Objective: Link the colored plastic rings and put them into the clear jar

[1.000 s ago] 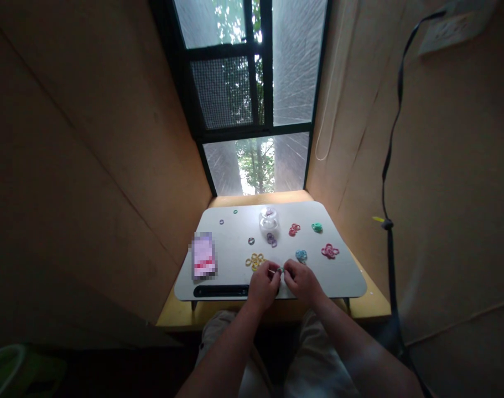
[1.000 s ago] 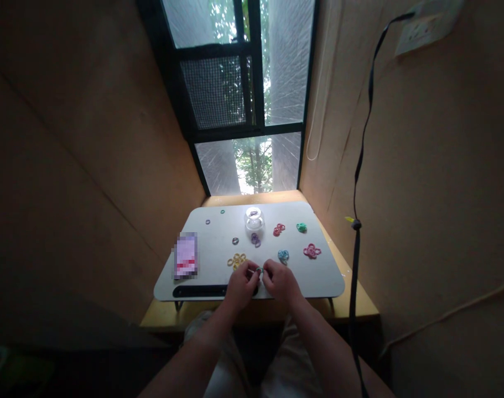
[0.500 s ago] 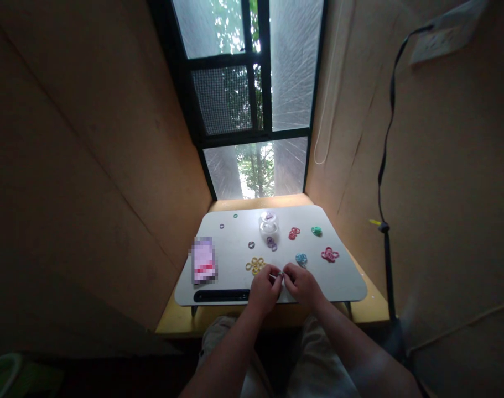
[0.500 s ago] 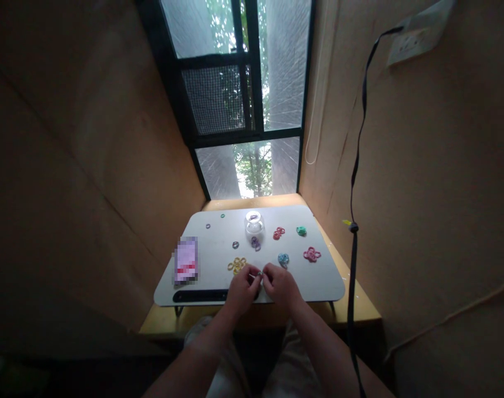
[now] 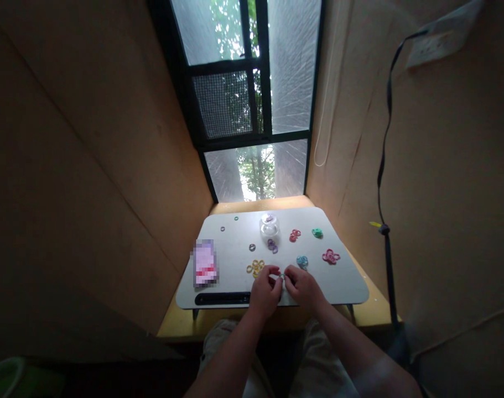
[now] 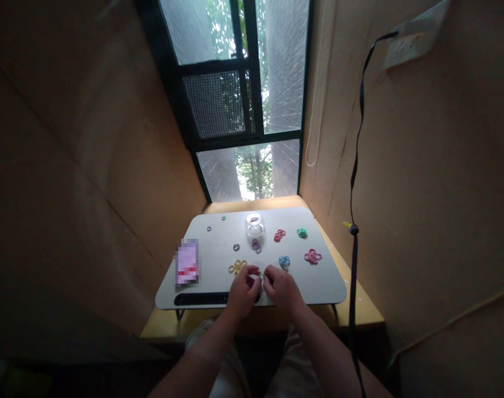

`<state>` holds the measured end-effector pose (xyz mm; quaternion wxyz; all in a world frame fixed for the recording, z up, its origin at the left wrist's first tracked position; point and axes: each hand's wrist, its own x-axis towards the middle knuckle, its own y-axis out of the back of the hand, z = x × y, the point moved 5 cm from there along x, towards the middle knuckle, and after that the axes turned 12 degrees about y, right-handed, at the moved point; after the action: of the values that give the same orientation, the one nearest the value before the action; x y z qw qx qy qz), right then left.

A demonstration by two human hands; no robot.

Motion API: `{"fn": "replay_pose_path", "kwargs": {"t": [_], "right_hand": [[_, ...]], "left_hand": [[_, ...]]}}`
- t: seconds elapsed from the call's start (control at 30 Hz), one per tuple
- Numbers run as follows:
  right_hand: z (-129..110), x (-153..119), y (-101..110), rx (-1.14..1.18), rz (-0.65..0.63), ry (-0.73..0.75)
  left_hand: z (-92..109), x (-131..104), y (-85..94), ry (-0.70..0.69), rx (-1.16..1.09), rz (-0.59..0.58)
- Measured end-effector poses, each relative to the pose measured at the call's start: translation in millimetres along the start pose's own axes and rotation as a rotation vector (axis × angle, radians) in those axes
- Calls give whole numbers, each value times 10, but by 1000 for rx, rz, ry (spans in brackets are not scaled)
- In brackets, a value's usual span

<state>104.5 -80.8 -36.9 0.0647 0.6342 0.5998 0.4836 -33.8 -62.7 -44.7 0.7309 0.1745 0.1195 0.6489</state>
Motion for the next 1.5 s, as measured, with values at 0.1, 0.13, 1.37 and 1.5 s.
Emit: {"fn": "replay_pose_path", "kwargs": {"t": [0.1,0.13,1.37,1.5], "right_hand": [[-1,-8,-8,2,-8,1],[-2,-11,-9,5,-10,-1],[-3,-15,2,-6,-42,-22],[-2,-14,0,3,-40,-19]], "left_hand": [[18,-1,-6,-24,36,-21],[19,-3,-9,-28,51,-27],[39,4,-16,-20,182,-29],[29,14,-20,-15,186,-32]]}}
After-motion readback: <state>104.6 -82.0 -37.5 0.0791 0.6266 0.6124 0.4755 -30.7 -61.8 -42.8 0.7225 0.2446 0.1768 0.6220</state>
